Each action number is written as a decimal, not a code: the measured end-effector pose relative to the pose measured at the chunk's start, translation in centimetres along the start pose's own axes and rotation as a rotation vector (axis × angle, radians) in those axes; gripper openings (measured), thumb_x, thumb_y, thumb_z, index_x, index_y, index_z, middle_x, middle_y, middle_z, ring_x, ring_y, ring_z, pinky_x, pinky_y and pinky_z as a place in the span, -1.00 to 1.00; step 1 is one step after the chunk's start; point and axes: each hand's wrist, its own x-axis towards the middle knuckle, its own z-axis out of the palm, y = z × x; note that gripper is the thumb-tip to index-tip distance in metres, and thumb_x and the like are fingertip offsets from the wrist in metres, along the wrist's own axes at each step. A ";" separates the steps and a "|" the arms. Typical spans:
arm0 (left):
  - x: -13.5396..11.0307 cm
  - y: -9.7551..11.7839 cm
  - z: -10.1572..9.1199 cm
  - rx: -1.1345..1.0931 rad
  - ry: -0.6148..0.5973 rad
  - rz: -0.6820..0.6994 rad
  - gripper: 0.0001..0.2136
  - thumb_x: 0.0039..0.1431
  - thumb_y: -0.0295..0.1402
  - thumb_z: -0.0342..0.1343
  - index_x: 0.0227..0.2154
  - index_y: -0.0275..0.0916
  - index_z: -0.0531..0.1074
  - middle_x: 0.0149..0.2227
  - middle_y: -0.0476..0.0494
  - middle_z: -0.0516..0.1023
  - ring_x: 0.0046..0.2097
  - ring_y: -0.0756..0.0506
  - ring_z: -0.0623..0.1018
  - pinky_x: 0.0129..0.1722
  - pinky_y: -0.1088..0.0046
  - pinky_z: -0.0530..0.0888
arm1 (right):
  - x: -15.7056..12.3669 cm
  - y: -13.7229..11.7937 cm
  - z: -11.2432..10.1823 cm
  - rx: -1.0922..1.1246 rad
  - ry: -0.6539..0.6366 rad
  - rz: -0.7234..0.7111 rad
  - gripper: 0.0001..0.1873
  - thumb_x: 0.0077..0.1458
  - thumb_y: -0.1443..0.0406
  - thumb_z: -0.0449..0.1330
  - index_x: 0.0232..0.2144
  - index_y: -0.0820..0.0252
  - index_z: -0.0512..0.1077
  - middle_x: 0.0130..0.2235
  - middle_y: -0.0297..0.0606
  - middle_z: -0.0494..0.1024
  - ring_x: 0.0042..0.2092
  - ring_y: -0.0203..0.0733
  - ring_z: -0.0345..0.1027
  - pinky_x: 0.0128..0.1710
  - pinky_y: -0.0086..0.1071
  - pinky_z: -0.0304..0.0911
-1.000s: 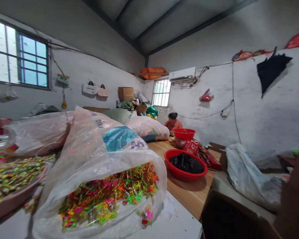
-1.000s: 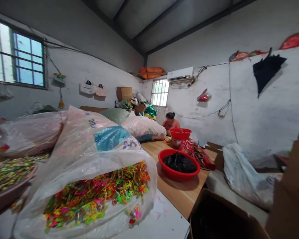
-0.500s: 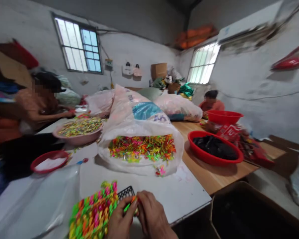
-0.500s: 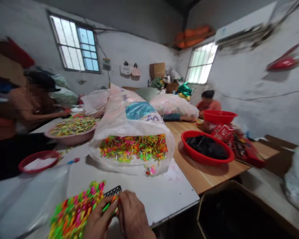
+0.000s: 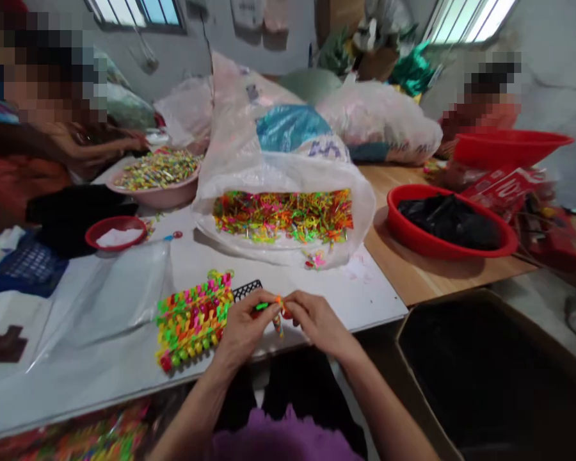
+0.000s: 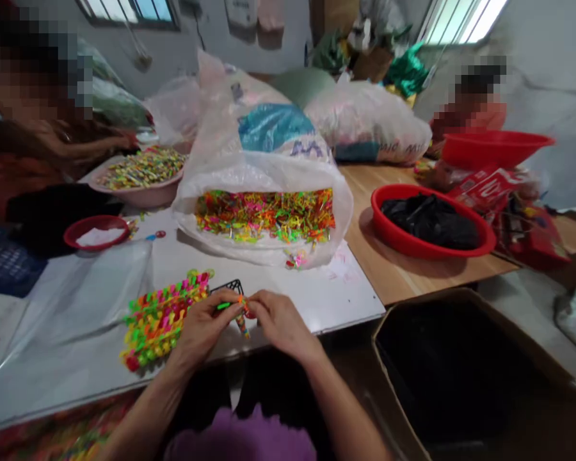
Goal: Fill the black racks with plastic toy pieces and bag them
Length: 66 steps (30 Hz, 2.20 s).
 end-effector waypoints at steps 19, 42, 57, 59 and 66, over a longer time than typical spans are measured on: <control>0.8 -1.4 -1.9 -0.332 0.095 -0.369 -0.71 -0.24 -0.23 0.30 -0.46 -0.30 0.45 -0.51 -0.04 0.52 -0.49 0.01 0.47 -0.44 0.49 0.40 | 1.4 2.1 3.0 0.349 -0.230 0.214 -0.77 0.01 0.19 0.18 -0.35 0.27 0.42 -0.53 -0.44 0.29 -0.50 -0.43 0.07 -0.53 -0.53 0.03; -4.2 -5.5 -7.3 0.882 0.021 0.241 -0.78 0.16 -0.43 -0.01 -0.13 -0.27 0.35 -0.19 -0.17 0.48 -0.11 -0.11 0.43 -0.07 0.33 0.38 | 3.1 7.9 12.3 -0.103 0.017 -0.009 -0.90 0.04 0.38 0.01 -0.40 0.23 0.33 -0.36 -0.27 0.36 -0.33 -0.27 0.24 -0.32 -0.43 0.17; -3.8 -5.8 -7.7 0.847 0.078 0.319 -0.81 0.11 -0.51 0.00 -0.20 -0.27 0.38 -0.27 -0.12 0.52 -0.19 -0.05 0.48 -0.16 0.43 0.42 | 5.2 7.0 12.4 -0.133 -0.092 0.089 -0.85 0.03 0.38 0.03 -0.38 0.20 0.41 -0.46 -0.31 0.47 -0.41 -0.26 0.33 -0.39 -0.46 0.17; -3.9 -5.9 -7.7 0.857 0.086 0.321 -0.81 0.11 -0.51 -0.01 -0.21 -0.27 0.39 -0.28 -0.12 0.52 -0.20 -0.05 0.49 -0.17 0.43 0.42 | 5.0 7.1 12.5 -0.039 -0.065 0.136 -0.82 0.09 0.33 0.01 -0.37 0.21 0.41 -0.53 -0.33 0.46 -0.47 -0.27 0.35 -0.39 -0.46 0.20; -3.8 -5.9 -7.7 0.843 0.104 0.331 -0.82 0.14 -0.49 -0.03 -0.22 -0.25 0.39 -0.30 -0.11 0.53 -0.22 -0.05 0.49 -0.18 0.42 0.43 | 4.5 7.9 12.7 0.311 -0.022 0.311 -0.74 0.11 0.18 0.03 -0.28 0.24 0.37 -0.59 -0.36 0.42 -0.55 -0.28 0.33 -0.50 -0.45 0.22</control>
